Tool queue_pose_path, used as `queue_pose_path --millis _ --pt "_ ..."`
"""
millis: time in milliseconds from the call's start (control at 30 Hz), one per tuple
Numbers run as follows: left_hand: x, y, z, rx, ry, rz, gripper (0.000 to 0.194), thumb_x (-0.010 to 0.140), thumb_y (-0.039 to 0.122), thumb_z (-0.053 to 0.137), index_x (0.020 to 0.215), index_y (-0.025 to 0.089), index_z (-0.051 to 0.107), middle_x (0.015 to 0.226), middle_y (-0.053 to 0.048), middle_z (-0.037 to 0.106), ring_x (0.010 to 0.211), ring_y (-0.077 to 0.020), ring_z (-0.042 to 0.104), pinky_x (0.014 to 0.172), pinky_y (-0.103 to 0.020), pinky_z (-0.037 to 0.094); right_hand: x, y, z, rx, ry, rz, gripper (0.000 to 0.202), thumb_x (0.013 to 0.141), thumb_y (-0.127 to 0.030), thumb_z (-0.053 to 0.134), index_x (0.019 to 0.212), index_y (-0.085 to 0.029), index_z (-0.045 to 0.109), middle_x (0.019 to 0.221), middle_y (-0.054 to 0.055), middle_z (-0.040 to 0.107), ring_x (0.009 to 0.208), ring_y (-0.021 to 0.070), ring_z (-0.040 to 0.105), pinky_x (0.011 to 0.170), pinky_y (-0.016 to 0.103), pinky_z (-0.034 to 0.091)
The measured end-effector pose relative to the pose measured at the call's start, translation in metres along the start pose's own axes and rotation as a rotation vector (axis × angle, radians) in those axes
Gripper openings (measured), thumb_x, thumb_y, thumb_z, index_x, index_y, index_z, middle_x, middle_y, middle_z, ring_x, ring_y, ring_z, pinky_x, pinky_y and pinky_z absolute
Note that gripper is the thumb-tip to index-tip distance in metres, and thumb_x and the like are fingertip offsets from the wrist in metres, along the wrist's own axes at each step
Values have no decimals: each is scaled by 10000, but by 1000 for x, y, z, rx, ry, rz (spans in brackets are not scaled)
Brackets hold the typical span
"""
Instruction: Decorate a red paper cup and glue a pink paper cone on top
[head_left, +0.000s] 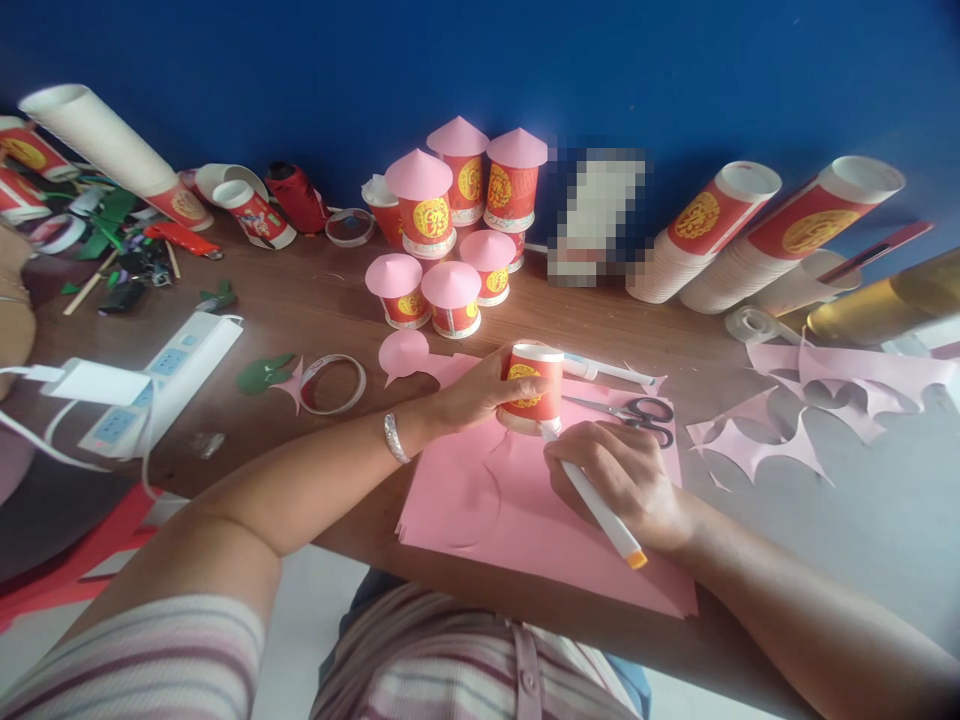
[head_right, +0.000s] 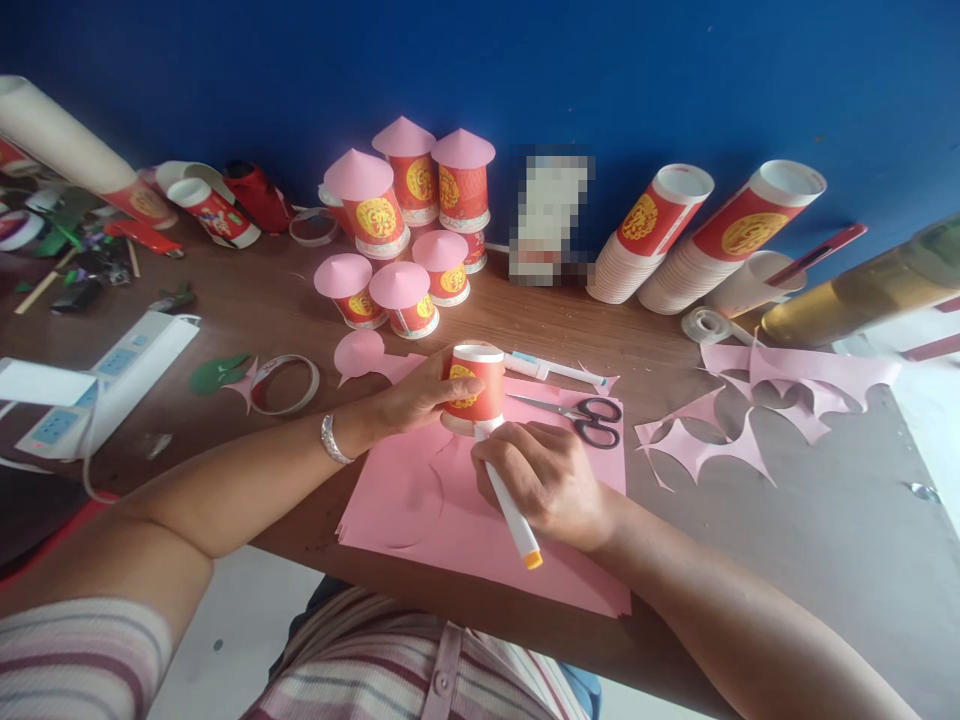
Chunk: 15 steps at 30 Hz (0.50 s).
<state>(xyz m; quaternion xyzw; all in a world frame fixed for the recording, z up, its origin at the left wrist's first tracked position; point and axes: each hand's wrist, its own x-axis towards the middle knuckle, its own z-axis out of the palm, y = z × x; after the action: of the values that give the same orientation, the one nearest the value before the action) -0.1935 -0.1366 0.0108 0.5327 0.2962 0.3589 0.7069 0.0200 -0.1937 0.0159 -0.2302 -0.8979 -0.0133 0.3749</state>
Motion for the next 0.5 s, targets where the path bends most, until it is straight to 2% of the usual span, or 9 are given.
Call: queue_pose_path --millis 367,500 --pt "1 -1 -1 25 20 18 432 854 515 837 929 174 583 820 13 559 731 -118 478 707 -258 431 -2 1 3 18 -16 -26 216 923 30 606 996 -172 588 758 -16 633 581 106 530 522 241 435" --pt "1 -1 -1 61 1 21 447 868 548 821 882 171 582 801 7 562 731 -124 477 708 -267 423 -1 1 1 -4 -17 -14 217 923 34 625 990 -169 588 774 -1 648 594 113 561 529 247 452"
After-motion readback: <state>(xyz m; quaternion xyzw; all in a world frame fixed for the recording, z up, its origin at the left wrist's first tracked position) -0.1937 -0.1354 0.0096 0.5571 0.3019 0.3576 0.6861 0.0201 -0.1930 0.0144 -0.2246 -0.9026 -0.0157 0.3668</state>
